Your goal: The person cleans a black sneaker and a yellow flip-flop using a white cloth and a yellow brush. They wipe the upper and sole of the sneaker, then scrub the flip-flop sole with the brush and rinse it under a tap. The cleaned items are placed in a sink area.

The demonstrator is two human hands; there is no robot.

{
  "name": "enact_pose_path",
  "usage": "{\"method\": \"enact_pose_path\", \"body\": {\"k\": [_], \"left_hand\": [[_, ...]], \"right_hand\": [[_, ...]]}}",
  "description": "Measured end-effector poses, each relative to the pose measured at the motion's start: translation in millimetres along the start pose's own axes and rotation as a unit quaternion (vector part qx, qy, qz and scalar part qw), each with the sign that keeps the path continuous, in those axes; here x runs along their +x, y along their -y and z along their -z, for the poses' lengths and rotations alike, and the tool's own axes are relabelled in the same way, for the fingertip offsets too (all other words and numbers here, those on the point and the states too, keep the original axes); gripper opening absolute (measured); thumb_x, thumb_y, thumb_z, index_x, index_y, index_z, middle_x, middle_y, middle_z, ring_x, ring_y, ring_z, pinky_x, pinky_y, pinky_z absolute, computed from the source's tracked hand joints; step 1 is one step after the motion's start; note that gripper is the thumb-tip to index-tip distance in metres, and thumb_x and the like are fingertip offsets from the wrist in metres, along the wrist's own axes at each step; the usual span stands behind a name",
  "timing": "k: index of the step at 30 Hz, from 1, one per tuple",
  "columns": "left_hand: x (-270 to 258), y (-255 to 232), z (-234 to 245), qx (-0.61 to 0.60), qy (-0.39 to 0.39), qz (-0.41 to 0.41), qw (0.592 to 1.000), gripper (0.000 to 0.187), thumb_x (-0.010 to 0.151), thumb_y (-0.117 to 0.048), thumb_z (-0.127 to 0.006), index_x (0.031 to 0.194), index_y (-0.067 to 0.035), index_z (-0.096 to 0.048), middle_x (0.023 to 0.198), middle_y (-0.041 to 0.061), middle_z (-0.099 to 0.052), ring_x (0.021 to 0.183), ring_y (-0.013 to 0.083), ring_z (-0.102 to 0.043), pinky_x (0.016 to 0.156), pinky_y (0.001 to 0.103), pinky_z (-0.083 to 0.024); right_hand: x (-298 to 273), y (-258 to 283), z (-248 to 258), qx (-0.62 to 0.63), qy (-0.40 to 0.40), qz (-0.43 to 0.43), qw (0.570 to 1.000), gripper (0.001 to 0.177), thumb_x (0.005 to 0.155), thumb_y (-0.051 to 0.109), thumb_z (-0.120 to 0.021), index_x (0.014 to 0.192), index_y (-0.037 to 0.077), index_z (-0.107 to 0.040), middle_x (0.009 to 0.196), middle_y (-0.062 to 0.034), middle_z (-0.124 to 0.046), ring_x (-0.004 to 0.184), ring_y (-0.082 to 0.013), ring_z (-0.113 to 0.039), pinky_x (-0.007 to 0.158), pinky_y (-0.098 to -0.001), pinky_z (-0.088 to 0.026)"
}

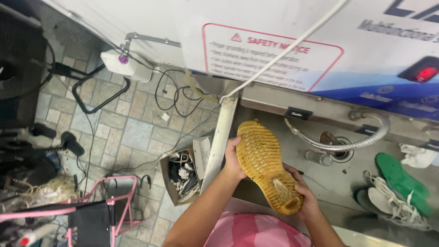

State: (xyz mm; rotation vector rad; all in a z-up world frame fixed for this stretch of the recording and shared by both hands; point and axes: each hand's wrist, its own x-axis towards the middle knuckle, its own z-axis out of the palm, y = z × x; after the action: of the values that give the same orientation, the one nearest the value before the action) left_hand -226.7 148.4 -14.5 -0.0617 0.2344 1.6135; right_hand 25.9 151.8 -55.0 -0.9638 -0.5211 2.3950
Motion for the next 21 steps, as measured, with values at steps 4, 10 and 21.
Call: {"method": "enact_pose_path", "body": {"k": [4,10,21], "left_hand": [[-9,-9,-1,0.04,-0.01,-0.051,0.998,0.074,0.094,-0.033,-0.059,0.161,-0.01,-0.04,0.14,0.017,-0.059,0.125,0.0328,-0.06,0.109,0.048,-0.049],[0,-15,3,0.028,0.015,-0.165,0.986,0.072,0.097,-0.032,-0.058,0.163,-0.006,-0.042,0.143,0.017,-0.058,0.127,0.0326,-0.06,0.112,0.047,-0.048],[-10,-17,11,-0.029,0.015,-0.325,0.945,0.061,0.099,-0.027,-0.059,0.153,-0.003,-0.043,0.143,0.017,-0.058,0.133,0.0324,-0.056,0.117,0.047,-0.044]], "right_hand": [[29,-18,20,-0.01,-0.092,-0.055,0.994,0.063,0.098,0.038,-0.05,0.148,0.0,-0.045,0.139,-0.0165,-0.058,0.123,-0.0294,-0.059,0.105,-0.0475,-0.045],[57,-7,33,-0.044,-0.052,-0.033,0.997,0.059,0.105,0.043,-0.044,0.15,0.005,-0.044,0.142,-0.007,-0.058,0.13,-0.025,-0.055,0.11,-0.0473,-0.038],[215,17,33,-0.299,0.264,-0.042,0.916,0.073,0.099,0.045,-0.052,0.159,0.008,-0.037,0.151,-0.0119,-0.053,0.136,-0.0303,-0.051,0.109,-0.0531,-0.039]]}}
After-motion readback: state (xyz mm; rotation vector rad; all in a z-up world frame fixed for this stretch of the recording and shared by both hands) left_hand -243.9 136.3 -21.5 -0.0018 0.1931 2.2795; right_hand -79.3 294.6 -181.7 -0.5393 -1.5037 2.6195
